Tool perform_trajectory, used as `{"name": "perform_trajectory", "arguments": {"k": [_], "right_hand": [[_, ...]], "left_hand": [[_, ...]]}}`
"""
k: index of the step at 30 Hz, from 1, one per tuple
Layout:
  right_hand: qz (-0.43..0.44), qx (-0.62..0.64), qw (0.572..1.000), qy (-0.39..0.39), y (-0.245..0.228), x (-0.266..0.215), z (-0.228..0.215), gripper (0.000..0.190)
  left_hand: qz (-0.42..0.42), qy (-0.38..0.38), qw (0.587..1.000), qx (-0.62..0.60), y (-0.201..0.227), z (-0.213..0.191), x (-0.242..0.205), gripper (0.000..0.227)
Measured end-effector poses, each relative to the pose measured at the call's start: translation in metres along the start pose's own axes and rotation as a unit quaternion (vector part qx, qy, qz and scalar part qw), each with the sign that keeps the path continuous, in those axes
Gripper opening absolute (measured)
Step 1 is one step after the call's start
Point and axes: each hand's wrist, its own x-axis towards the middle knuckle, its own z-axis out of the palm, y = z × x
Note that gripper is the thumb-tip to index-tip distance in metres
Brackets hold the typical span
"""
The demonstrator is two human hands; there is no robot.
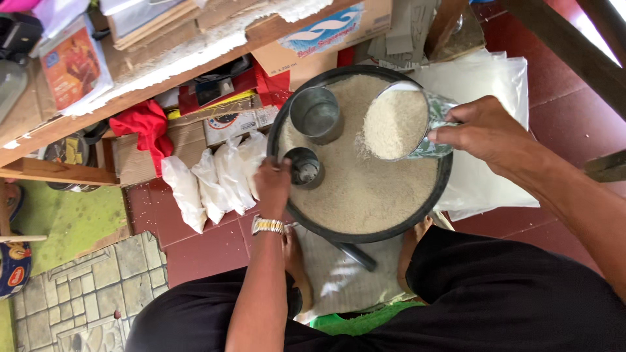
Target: The person scoops rice from a large container into a plastic bag using metal cups and containers, then folds the bag closed.
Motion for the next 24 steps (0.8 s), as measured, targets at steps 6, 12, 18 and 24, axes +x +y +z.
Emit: {"name": "perform_trajectory", "arguments": {"k": [6, 12, 18, 24], "right_hand": [[0.097, 0.127, 0.984, 0.08, -0.035, -0.041, 0.009, 0.02], [0.051, 0.213, 0.973, 0.078, -0.015, -0.046, 0.018, 0.013], [0.04, 0.176, 0.979, 0.091, 0.018, -0.029, 0.015, 0.017], [0.029, 0.145, 0.984, 0.098, 0.004, -0.036, 0.007, 0.025]], "left_hand": [[-0.032, -0.183, 0.98, -0.067, 0.018, 0.003, -0.025, 0.025], [0.019, -0.131, 0.986, -0.105, -0.033, 0.082, -0.049, 0.017], [0.026, -0.136, 0.988, -0.075, -0.004, 0.107, -0.073, 0.017], [-0.043, -0.156, 0.972, -0.169, 0.029, 0.114, -0.071, 0.02]]}}
